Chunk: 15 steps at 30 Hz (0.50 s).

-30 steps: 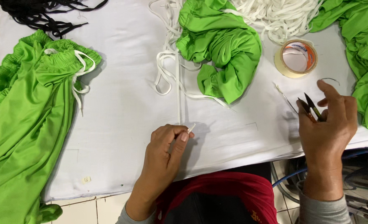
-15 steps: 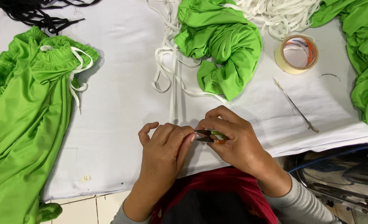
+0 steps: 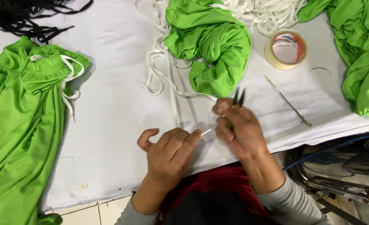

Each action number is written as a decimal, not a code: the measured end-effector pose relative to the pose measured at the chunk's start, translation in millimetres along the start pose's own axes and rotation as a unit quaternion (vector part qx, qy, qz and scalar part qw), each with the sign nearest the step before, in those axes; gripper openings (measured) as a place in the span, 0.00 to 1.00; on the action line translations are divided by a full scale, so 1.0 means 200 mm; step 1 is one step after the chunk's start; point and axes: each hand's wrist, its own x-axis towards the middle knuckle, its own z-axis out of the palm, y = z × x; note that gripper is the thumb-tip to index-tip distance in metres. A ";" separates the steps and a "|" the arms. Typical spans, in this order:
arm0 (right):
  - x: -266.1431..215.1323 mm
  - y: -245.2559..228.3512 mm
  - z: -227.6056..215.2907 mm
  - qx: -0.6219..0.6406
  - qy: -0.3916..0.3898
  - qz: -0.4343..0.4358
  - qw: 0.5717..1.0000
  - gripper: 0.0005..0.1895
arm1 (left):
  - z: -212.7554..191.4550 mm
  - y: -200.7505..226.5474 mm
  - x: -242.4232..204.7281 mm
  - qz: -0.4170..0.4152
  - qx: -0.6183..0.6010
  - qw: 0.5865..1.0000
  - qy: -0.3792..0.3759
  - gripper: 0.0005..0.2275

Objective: The person threads a white drawstring through the waistband of a green garment using a needle. They then secure the drawstring end with tape and cut the excess string with scissors. The person repeats the threading process on another green garment.

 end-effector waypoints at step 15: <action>0.15 -0.62 -0.94 -0.733 0.160 -0.251 0.612 0.32 | -0.02 -0.03 0.00 -0.090 -0.067 0.993 -0.022 0.01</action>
